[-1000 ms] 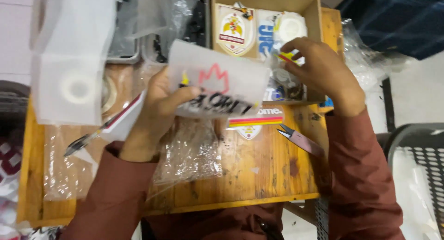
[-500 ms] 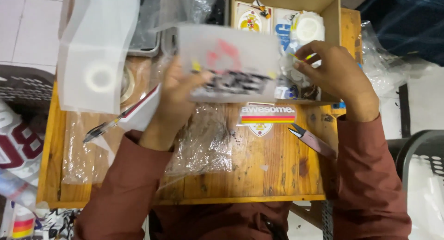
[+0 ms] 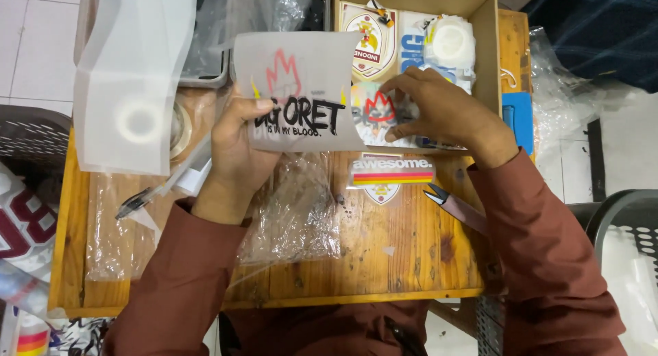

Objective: The person is weeding vinyl stickers by removing the excess vinyl material from the backing paper using their hands and a small weeding tool.

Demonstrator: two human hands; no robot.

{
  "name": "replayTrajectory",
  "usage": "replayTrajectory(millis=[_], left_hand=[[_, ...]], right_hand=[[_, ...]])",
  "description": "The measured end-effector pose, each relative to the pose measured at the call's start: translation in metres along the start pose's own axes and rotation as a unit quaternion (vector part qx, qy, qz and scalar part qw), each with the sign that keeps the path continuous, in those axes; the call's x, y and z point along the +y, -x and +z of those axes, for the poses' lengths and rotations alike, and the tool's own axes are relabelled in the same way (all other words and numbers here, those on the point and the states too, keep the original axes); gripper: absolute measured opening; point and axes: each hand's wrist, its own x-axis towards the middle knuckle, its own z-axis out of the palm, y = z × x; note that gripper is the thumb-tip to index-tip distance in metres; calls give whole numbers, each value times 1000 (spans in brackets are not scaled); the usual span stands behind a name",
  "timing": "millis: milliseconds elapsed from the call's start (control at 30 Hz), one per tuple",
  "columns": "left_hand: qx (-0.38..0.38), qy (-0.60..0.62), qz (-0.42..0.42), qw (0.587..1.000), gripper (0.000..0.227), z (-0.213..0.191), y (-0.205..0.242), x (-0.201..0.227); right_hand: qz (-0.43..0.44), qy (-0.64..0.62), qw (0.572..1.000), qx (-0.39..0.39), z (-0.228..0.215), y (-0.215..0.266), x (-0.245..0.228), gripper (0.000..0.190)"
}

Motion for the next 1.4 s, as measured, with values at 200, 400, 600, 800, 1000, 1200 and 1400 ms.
replayTrajectory(millis=[200,400,600,800,1000,1200,1400], left_hand=[[-11,-93,52,994,48,16,11,-3],[-90,-234,88,964,38,5,7,-8],[-87,-236,100,963,39,3,4,-7],[-57,-276,21,959,60,16,11,3],[-118,-343,-42,931,63,26,16,15],[-182,-377,-79,905,66,28,17,17],[-138,-435,-133,880,61,38,20,21]], right_hand=[[-25,33,999,12,2,-3,2,66],[-27,26,999,38,-2,-3,-5,62],[-5,-129,990,55,-17,22,-35,61],[-39,-328,936,125,-18,18,9,66],[-61,-436,877,192,-29,34,21,34],[-40,-491,846,204,-25,54,21,15],[3,-434,866,250,-10,72,19,10]])
